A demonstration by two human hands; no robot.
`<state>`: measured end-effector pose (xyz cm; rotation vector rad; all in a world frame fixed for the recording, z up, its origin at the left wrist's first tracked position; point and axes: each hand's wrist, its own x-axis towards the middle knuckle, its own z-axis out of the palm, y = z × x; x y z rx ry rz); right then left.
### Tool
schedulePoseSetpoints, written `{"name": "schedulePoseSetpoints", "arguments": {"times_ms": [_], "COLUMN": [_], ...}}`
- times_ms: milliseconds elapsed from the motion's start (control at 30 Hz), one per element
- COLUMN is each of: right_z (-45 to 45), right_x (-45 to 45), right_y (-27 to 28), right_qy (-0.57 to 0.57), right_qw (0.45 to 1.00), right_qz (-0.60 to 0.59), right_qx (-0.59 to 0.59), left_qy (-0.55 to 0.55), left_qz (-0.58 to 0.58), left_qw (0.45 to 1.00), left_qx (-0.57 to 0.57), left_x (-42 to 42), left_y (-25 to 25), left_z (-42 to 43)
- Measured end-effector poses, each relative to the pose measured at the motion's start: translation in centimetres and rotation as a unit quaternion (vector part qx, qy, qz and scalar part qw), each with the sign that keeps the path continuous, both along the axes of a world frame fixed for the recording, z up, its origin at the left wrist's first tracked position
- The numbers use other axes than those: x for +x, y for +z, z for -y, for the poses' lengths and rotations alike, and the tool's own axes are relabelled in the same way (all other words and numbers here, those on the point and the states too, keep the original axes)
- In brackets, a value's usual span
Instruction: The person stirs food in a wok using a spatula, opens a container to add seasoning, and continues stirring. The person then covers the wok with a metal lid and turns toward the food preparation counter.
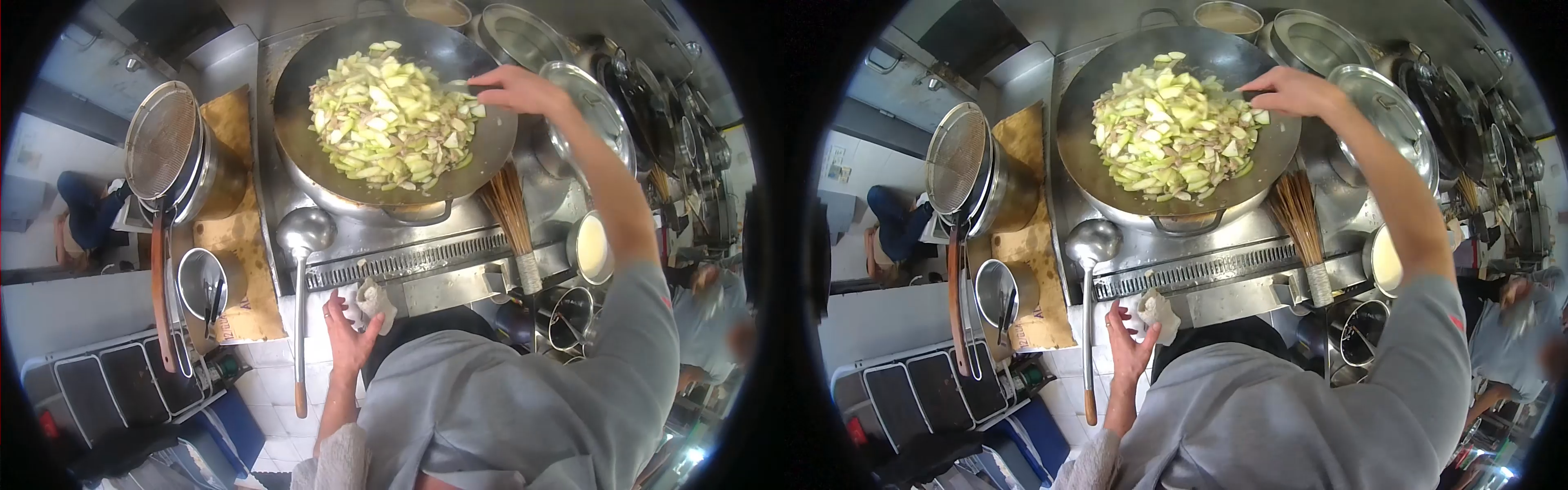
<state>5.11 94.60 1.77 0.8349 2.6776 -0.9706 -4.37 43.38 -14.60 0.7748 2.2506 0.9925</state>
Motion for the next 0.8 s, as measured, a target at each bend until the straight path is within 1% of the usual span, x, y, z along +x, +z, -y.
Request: {"name": "schedulePoseSetpoints", "arguments": {"times_ms": [33, 100, 167, 200, 267, 300, 367, 400, 467, 533, 600, 633, 667, 767, 800], "right_z": [0.6, 3.1, 6.2, 7.1, 8.6, 10.3, 14.0, 15.3, 16.8, 16.1, 14.9, 13.7, 12.6, 10.5, 10.2], "right_x": [1.4, 3.6, 5.2, 6.2, 8.2, 8.8, 9.9, 10.2, 10.5, 10.1, 7.3, 5.8, 4.9, 5.2, 5.2], "right_y": [0.9, 3.9, 7.8, 8.7, 10.0, 10.8, 12.1, 11.8, 9.3, 4.9, 1.1, -1.2, -2.4, -0.7, 0.7], "right_qy": [0.038, 0.074, 0.075, 0.083, 0.098, 0.079, 0.037, 0.030, 0.018, 0.030, 0.002, -0.006, -0.015, -0.024, -0.074], "right_qw": [0.992, 0.960, 0.938, 0.930, 0.912, 0.917, 0.917, 0.915, 0.910, 0.919, 0.927, 0.932, 0.935, 0.945, 0.954], "right_qz": [-0.074, -0.135, -0.115, -0.106, -0.087, -0.027, 0.092, 0.114, 0.156, 0.085, 0.068, 0.042, 0.016, 0.004, 0.001], "right_qx": [0.096, 0.233, 0.317, 0.341, 0.388, 0.390, 0.387, 0.386, 0.384, 0.385, 0.368, 0.361, 0.354, 0.327, 0.289], "left_qy": [0.001, 0.000, -0.014, -0.021, -0.051, -0.065, -0.081, -0.089, -0.099, -0.104, -0.105, -0.106, -0.108, -0.098, -0.091], "left_qz": [-0.004, 0.000, -0.003, 0.001, -0.046, -0.070, -0.078, -0.083, -0.095, -0.102, -0.102, -0.102, -0.103, -0.110, -0.112], "left_qw": [1.000, 0.999, 0.997, 0.996, 0.994, 0.992, 0.990, 0.989, 0.984, 0.980, 0.976, 0.974, 0.973, 0.971, 0.972], "left_qx": [0.014, 0.054, 0.079, 0.086, 0.085, 0.086, 0.088, 0.090, 0.115, 0.139, 0.162, 0.170, 0.178, 0.187, 0.184], "left_x": [-0.3, -0.8, -1.1, -1.2, -1.5, -1.6, -1.9, -2.1, -2.6, -2.9, -2.8, -2.7, -2.7, -3.0, -2.9], "left_y": [0.0, 0.0, 0.5, 0.7, 0.1, -0.2, 0.6, 0.9, 1.1, 1.4, 1.9, 1.9, 1.9, 2.2, 2.3], "left_z": [0.0, 0.0, -0.3, -0.4, -0.2, -0.2, -0.4, -0.4, -0.4, -0.7, -1.2, -1.3, -1.3, -1.3, -1.1]}}
